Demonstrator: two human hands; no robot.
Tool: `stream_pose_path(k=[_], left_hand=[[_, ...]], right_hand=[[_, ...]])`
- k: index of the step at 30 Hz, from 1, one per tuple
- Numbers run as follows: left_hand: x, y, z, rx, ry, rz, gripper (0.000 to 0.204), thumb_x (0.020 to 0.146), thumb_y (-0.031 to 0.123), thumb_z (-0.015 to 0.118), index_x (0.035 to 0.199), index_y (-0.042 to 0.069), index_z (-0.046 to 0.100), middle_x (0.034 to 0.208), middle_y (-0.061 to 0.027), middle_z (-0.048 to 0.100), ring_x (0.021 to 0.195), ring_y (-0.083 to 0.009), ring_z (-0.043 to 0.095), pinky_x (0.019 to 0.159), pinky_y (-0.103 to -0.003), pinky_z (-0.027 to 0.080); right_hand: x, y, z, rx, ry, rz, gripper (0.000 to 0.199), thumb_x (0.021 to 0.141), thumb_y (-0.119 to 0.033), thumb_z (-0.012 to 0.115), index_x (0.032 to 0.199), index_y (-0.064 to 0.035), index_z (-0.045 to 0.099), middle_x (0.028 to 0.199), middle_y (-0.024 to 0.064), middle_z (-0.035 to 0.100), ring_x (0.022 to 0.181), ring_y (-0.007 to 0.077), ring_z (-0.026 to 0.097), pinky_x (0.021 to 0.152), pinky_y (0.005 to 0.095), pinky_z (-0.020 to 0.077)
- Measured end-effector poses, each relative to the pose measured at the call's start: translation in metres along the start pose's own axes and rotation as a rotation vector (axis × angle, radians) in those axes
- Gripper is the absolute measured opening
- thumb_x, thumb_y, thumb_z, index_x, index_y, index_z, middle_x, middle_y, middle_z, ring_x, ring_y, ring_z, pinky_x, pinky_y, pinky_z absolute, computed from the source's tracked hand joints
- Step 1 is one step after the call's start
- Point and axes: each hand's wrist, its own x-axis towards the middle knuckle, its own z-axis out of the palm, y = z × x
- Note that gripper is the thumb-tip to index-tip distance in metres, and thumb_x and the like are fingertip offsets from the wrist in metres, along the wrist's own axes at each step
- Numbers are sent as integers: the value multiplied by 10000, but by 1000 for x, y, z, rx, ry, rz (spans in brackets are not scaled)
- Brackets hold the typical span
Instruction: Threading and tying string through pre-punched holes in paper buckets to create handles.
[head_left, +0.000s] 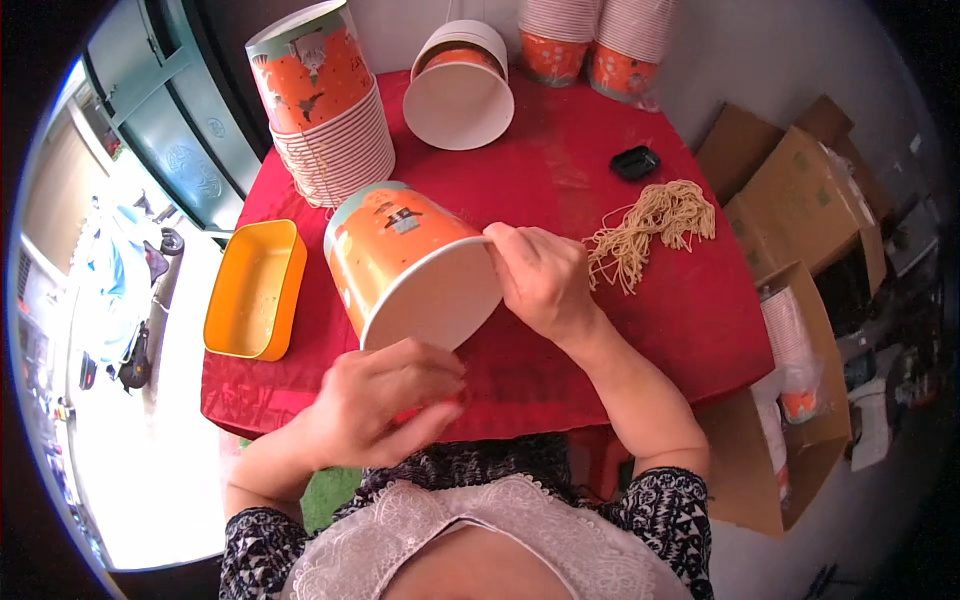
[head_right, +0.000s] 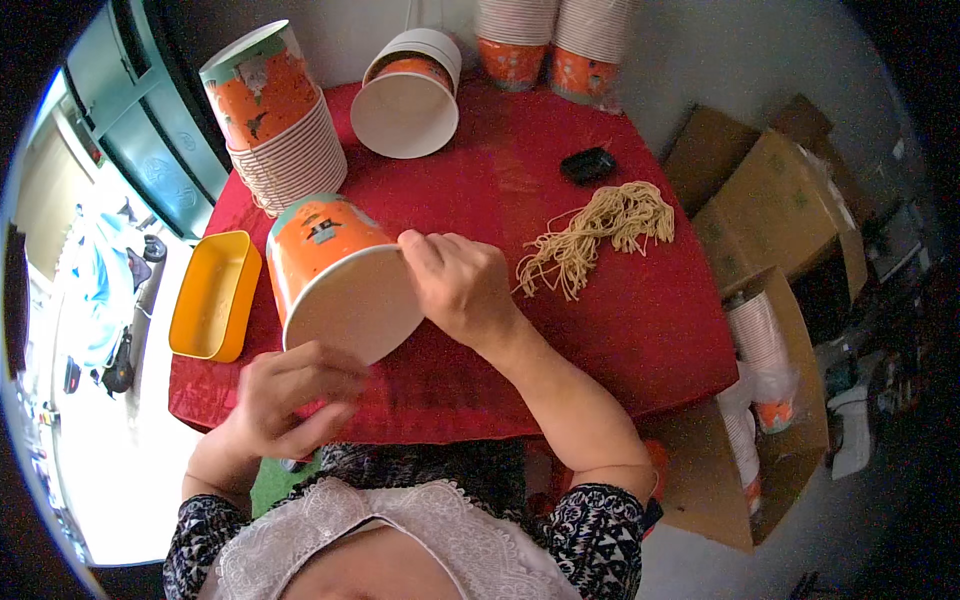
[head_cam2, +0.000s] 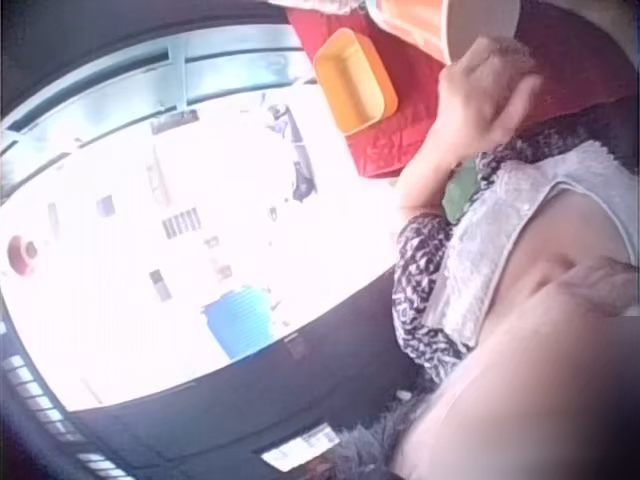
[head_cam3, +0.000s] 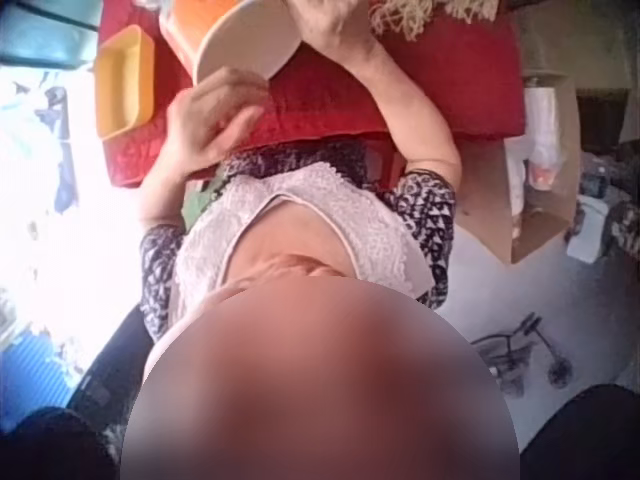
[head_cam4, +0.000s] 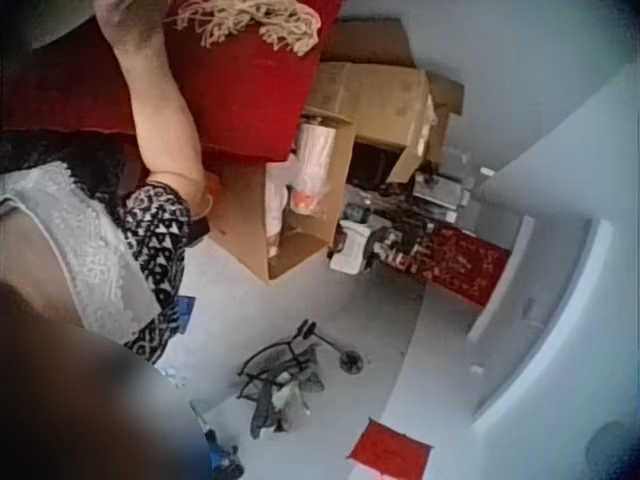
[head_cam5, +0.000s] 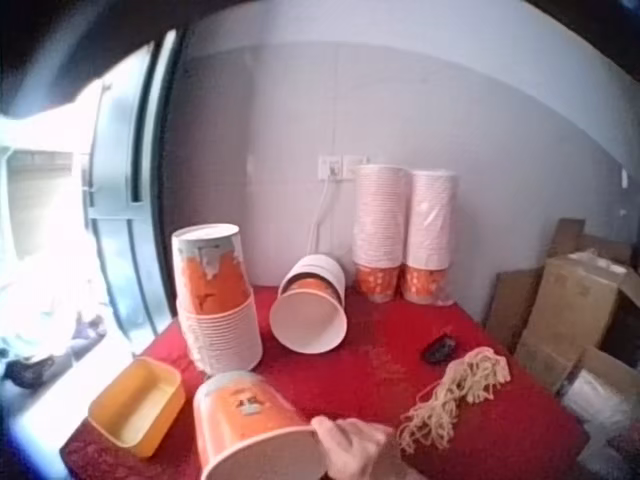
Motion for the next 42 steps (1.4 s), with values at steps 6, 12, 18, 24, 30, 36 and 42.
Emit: stream_pose_path(k=[6,12,18,24,30,36,42], left_hand=[[16,17,-47,352,152,33,794,574,436,888,1185,21,597,1299,-240,499,1193,-391,528,970,-484,455],[27,-21,-55,473,-177,-62,1081,561,647,783,1349,-10,445,1385,-255,426,1331,-427,396,1129,-559,270],[23,-31,-36,440,-26,-38,688,637,252,529,1261,-38,495,1251,-280,526,1237,-454,467,1110,-544,296],[30,-53,-43,396,271,-289,620,715,227,463,1269,-49,491,1246,-275,537,1207,-440,490,1042,-466,376],[39,-86,-67,-24,561,-480,586,788,237,410,1291,-41,527,1167,-195,609,1117,-271,559,983,-355,408],[18,-116,-82,-153,577,-473,565,835,290,372,1244,-53,557,1094,-151,629,1039,-224,564,918,-313,411],[-4,-119,-67,-312,654,-545,557,845,281,366,1246,-56,557,1128,-149,634,1062,-224,582,927,-309,420]], right_hand=[[4,-14,-12,-12,22,-217,264,726,-4,672,979,34,607,637,67,504,527,208,557,436,330,438],[3,-23,-10,27,30,-245,291,706,-32,675,986,28,623,627,47,494,520,190,546,437,320,441],[0,-21,-6,42,33,-173,340,764,-10,687,1092,38,611,680,69,576,549,205,602,463,326,490],[2,-23,-7,183,62,-21,378,788,60,671,1156,29,587,745,109,635,580,245,636,489,347,514],[4,-30,-12,415,-27,26,282,764,114,614,1020,-5,623,743,99,611,557,232,621,469,348,492],[4,-45,-21,643,-252,34,156,767,55,631,910,-7,634,785,107,627,595,258,634,498,336,506],[-2,-72,-38,943,-657,110,131,817,-39,672,942,-23,636,871,97,619,602,216,619,528,336,477]])
